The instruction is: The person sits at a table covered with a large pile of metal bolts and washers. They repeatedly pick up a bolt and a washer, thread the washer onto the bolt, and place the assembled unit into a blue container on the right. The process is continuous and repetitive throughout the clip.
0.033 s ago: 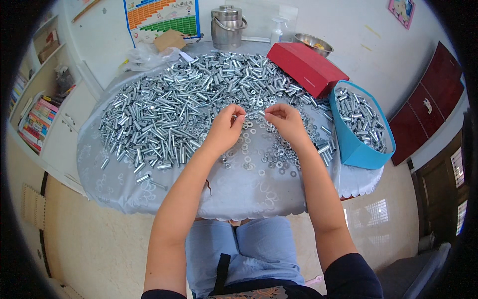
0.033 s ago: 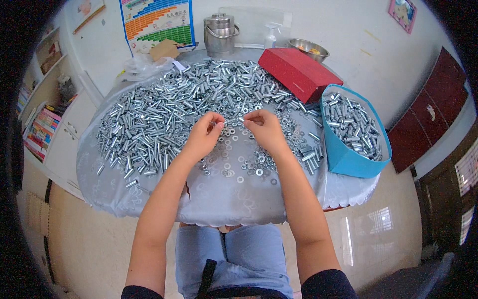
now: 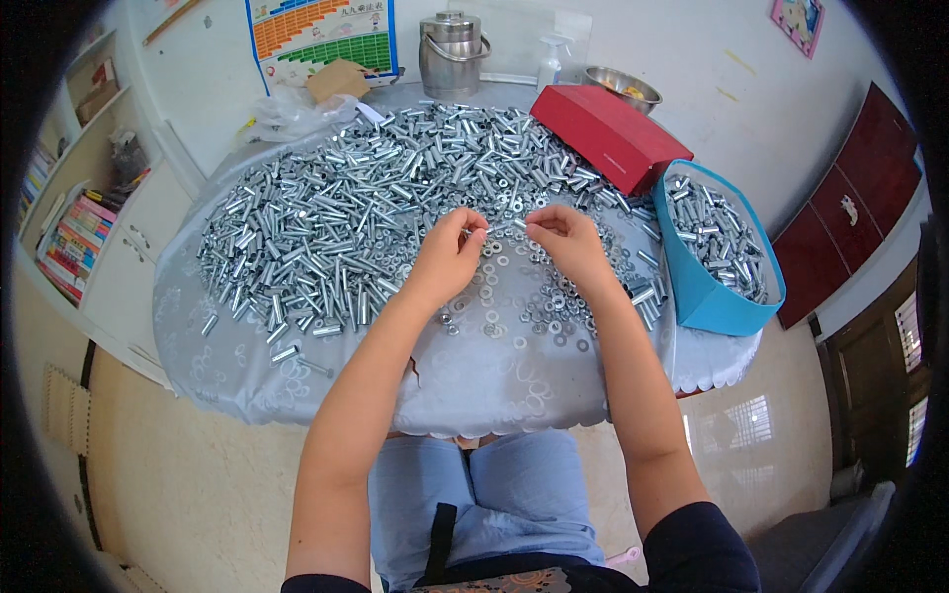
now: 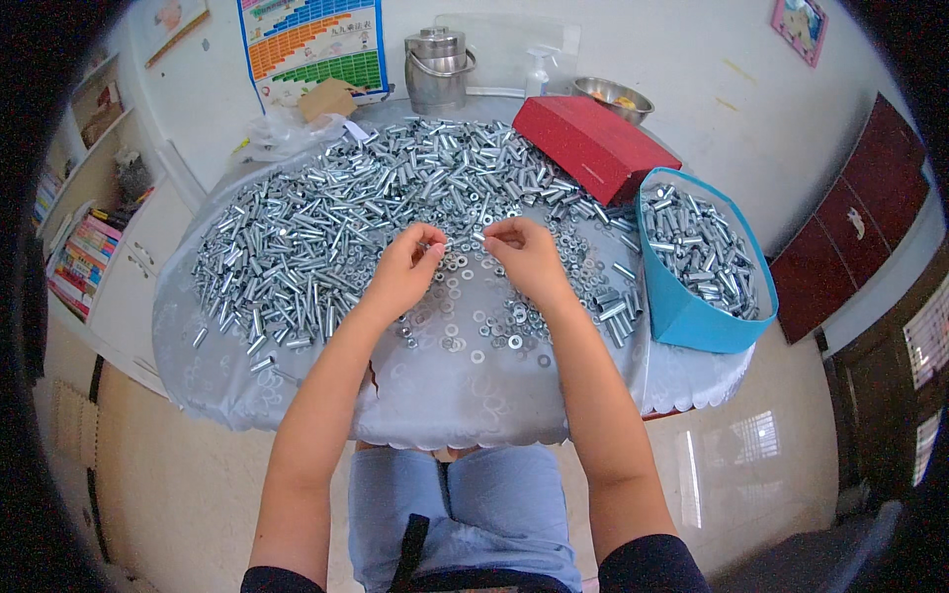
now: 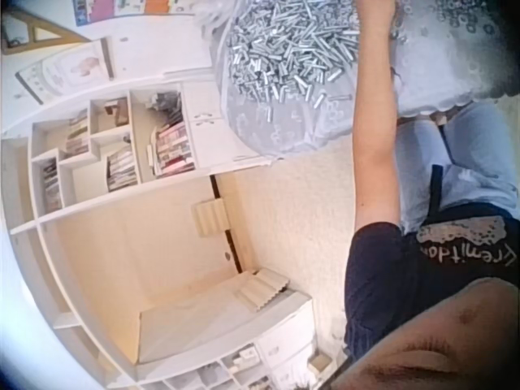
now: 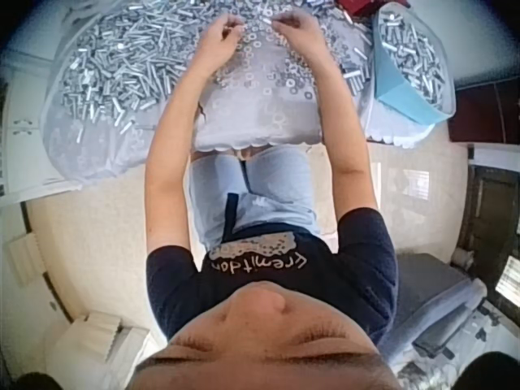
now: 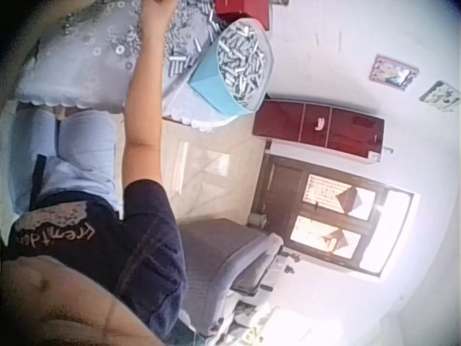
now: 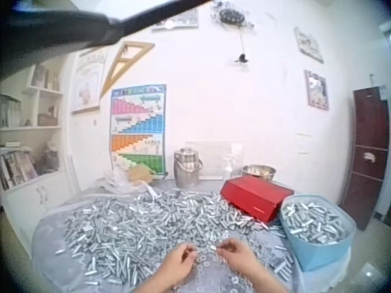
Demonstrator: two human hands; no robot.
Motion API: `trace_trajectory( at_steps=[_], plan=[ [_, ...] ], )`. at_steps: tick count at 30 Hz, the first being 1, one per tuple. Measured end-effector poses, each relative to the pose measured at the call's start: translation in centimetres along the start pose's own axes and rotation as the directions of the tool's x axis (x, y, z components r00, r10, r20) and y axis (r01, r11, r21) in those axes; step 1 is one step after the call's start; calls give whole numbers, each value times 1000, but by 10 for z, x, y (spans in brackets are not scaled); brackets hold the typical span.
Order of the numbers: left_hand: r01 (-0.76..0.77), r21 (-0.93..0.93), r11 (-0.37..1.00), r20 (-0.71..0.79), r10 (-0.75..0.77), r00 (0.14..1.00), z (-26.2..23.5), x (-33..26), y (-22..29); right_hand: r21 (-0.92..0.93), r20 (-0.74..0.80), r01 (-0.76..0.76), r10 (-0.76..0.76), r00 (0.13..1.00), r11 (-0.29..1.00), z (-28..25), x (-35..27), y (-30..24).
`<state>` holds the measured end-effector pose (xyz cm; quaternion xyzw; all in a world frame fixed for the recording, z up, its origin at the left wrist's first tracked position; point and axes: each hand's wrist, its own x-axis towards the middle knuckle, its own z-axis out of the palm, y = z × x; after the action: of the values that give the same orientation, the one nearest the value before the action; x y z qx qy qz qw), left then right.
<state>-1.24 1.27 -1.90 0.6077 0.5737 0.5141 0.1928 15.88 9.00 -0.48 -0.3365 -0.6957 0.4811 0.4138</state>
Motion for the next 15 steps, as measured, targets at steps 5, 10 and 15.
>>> trace_trajectory(
  at_steps=[5, 10, 15],
  plan=[
    [0, -30, 1000, -6, 0, 1000, 1, 1, -5, -3, 12, 19, -19, 1000, 1000, 1, -1, -3],
    [65, -67, 996, 2, -65, 998, -1, 2, -3, -47, 34, 16, -15, 999, 999, 1, -3, -3],
    [11, -39, 999, -29, -12, 1000, 0, 2, -2, -52, -14, 10, -11, 1000, 999, 2, -4, -6]
  ],
)
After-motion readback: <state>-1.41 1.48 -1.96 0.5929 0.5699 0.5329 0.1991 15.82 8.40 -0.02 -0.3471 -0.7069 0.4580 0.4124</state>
